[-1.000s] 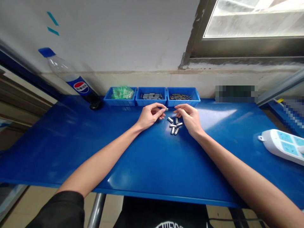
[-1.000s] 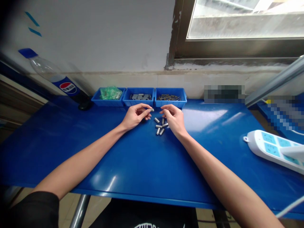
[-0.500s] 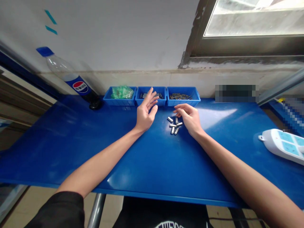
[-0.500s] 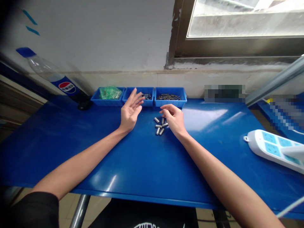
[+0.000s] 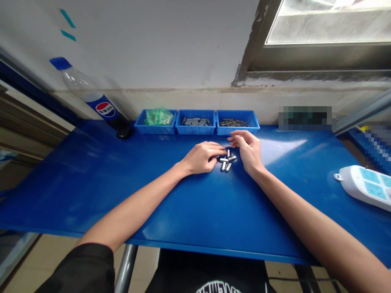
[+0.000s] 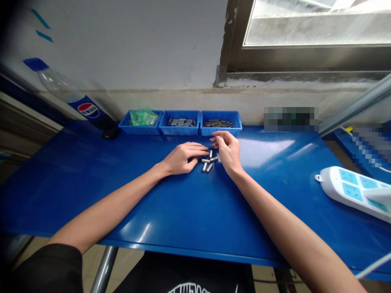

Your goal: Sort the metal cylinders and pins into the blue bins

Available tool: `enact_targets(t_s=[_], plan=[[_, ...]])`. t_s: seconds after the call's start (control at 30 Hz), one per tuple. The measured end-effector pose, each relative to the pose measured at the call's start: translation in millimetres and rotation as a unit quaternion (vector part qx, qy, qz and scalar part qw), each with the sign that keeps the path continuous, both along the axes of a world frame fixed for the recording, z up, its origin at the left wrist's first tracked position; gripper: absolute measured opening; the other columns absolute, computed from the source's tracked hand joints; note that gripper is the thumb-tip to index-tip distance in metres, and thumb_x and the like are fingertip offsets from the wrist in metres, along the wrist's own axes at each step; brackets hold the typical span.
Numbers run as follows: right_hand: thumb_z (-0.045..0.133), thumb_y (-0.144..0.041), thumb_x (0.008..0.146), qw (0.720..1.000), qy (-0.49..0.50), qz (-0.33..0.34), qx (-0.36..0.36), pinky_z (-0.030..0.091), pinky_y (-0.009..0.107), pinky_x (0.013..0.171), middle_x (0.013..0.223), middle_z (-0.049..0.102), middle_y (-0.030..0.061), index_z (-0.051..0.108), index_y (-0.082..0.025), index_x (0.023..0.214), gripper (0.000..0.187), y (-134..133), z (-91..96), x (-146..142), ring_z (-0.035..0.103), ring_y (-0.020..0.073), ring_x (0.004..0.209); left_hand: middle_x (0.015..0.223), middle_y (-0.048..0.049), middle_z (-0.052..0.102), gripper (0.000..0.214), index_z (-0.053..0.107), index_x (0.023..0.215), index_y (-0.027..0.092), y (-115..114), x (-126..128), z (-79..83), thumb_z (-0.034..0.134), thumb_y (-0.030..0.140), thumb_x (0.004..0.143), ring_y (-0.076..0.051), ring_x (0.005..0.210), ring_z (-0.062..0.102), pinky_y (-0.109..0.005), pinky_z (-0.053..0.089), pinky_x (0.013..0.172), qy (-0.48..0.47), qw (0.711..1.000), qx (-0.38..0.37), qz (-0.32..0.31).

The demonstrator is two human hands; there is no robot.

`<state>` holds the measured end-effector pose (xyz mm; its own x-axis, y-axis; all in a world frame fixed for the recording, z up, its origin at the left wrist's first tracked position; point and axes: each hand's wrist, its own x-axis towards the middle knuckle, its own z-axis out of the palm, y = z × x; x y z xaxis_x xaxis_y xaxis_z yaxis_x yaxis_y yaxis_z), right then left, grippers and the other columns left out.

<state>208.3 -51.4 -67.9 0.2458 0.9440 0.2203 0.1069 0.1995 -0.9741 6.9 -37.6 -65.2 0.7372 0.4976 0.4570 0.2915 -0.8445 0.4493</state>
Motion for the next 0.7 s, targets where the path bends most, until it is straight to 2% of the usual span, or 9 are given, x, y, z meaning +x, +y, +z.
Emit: enact_targets(t_s=[0.13, 0.27, 0.4, 0.5, 0.6, 0.7], plan=[[0.062, -0.031, 0.086, 1.0, 0.01, 0.007, 0.003, 0.054, 0.033, 0.071, 0.081, 0.076, 0.0035, 0.073, -0.022, 0.095, 0.017, 0, 1.4, -1, 0.066, 0.0178, 0.071, 0.116, -0.0095, 0.08, 0.032, 0.079, 0.112, 0.019, -1, 1, 0.1, 0.062, 0.01, 0.086, -0.027, 0.116, 0.072, -0.046, 0.056, 0.103, 0.0, 0.999, 0.018, 0.033], [0.062, -0.031, 0.085, 1.0, 0.012, 0.011, -0.001, 0.054, 0.033, 0.07, 0.08, 0.076, 0.0032, 0.073, -0.021, 0.094, 0.017, -1, 2.5, -1, 0.066, 0.0175, 0.07, 0.109, -0.0088, 0.081, 0.025, 0.079, 0.109, 0.02, 3, 1, -1.9, 0.061, 0.014, 0.093, -0.025, 0.109, 0.073, -0.042, 0.057, 0.097, -0.017, 0.999, -0.002, 0.047], [0.062, -0.033, 0.085, 1.0, 0.009, 0.011, -0.007, 0.053, 0.033, 0.07, 0.08, 0.075, 0.0027, 0.073, -0.022, 0.094, 0.018, -1, 3.1, -1, 0.066, 0.0176, 0.069, 0.111, -0.0092, 0.08, 0.023, 0.079, 0.11, 0.019, 8, 1, -3.1, 0.059, 0.016, 0.098, -0.022, 0.102, 0.075, -0.037, 0.058, 0.095, -0.097, 0.99, -0.059, 0.083], [0.062, -0.035, 0.086, 1.0, 0.004, 0.013, -0.01, 0.054, 0.033, 0.07, 0.08, 0.075, 0.0025, 0.073, -0.022, 0.095, 0.019, -1, 2.8, -1, 0.066, 0.0179, 0.07, 0.11, -0.0086, 0.08, 0.02, 0.078, 0.11, 0.019, 11, 0, -1.7, 0.062, 0.023, 0.099, -0.02, 0.094, 0.076, -0.033, 0.06, 0.086, -0.165, 0.971, -0.125, 0.117], [0.063, -0.034, 0.086, 1.0, 0.006, 0.018, -0.009, 0.054, 0.034, 0.07, 0.08, 0.075, 0.0025, 0.073, -0.023, 0.094, 0.017, 0, 2.4, 0, 0.066, 0.0183, 0.07, 0.106, -0.007, 0.081, 0.022, 0.078, 0.114, 0.021, 13, -1, -1.1, 0.068, 0.031, 0.097, -0.018, 0.087, 0.075, -0.03, 0.059, 0.078, -0.209, 0.952, -0.176, 0.14], [0.063, -0.033, 0.086, 1.0, 0.01, 0.021, -0.006, 0.053, 0.034, 0.07, 0.079, 0.075, 0.0026, 0.073, -0.023, 0.094, 0.016, -1, 2.4, -1, 0.066, 0.0184, 0.07, 0.102, -0.0056, 0.081, 0.021, 0.08, 0.107, 0.021, 13, -3, -2.0, 0.073, 0.036, 0.093, -0.014, 0.073, 0.07, -0.027, 0.055, 0.069, -0.226, 0.94, -0.201, 0.156]])
